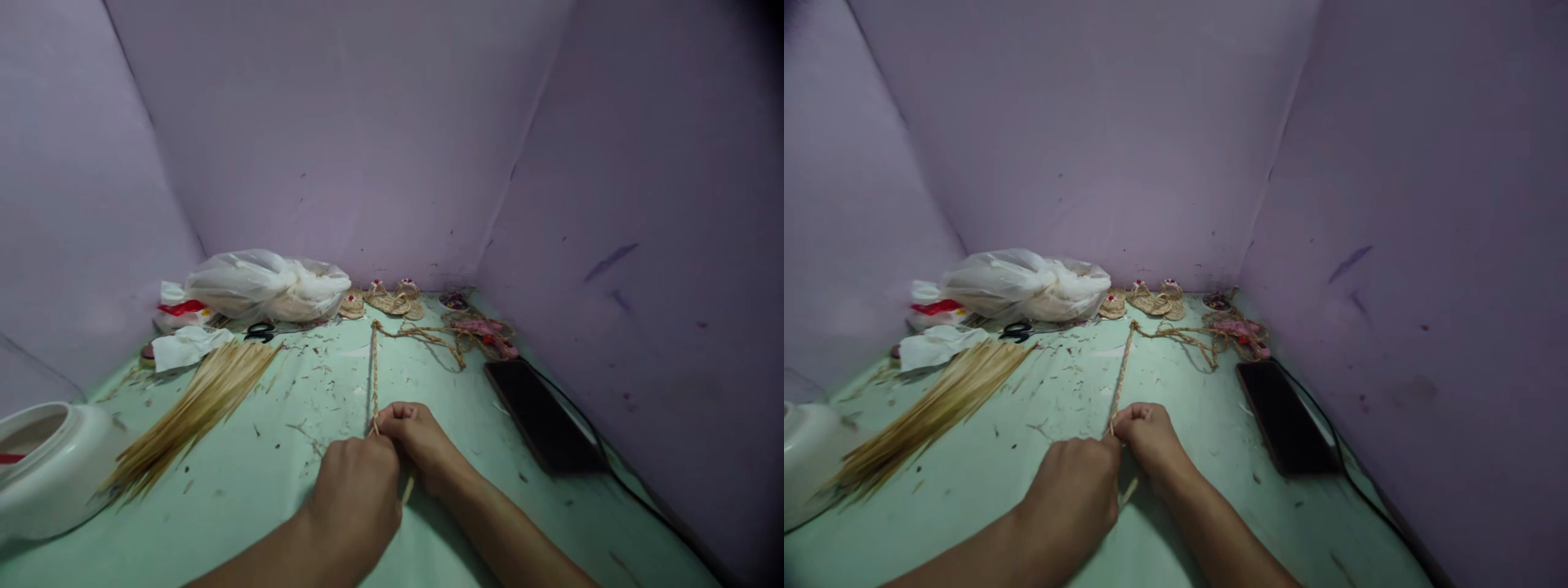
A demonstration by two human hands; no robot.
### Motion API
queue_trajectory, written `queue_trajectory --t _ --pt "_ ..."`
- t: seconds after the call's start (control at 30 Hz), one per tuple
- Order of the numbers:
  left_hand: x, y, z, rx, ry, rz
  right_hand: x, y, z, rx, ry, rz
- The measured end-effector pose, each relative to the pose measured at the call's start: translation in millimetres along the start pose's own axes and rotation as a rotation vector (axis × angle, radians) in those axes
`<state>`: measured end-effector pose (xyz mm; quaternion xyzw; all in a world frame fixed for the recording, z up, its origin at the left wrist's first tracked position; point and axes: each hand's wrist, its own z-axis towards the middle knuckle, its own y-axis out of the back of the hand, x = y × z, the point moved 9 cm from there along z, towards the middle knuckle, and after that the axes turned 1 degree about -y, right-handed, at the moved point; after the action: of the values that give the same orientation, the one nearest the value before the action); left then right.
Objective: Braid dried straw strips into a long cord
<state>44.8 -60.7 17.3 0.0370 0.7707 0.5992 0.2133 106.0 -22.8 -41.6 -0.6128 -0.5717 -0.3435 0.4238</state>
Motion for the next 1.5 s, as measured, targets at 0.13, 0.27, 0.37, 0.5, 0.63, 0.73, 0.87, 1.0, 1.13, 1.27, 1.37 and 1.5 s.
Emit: queue_trajectory --t 0.13,0.27,0.37,0.5,0.63,0.73,0.87,1.0,1.13,1.27,1.37,1.5 --pt "4 8.4 4 0.015 -0.053 -0.074 1 -3 0 0.08 0.0 0.045" --pt "46 33.1 28 -0.081 0.104 -0.485 2 -4 1 0.144 -0.004 0.0" --pt "53 0.4 39 0.21 0.19 -0.948 4 -6 0 0.169 0.008 -0.019" --pt "40 -29.3 39 0.391 0.191 -1.197 13 -8 2 0.212 0.134 -0.098" --pt "46 -28.2 43 0.281 0.221 -0.995 18 -4 6 0.194 0.26 -0.387" --pt "50 -26.9 42 0.263 0.298 -0.825 23 1 4 0.118 0.348 -0.654" --pt "52 -27.3 44 0.199 0.311 -0.761 40 -1 -15 -0.016 0.511 -1.032" --pt "51 -32.1 50 0.138 0.234 -0.768 52 4 -28 -0.182 0.487 -1.183" --pt "51 -30.1 49 0.097 0.242 -0.76 42 16 -20 -0.213 0.279 -1.028" --pt "51 -27.1 42 0.131 0.3 -0.856 27 11 -15 -0.123 0.185 -0.872" --pt "52 -30.4 39 0.203 0.305 -0.969 32 -1 -23 -0.122 0.301 -0.879" --pt "54 -29.6 43 0.204 0.219 -1.027 36 -13 -33 -0.103 0.44 -0.936"
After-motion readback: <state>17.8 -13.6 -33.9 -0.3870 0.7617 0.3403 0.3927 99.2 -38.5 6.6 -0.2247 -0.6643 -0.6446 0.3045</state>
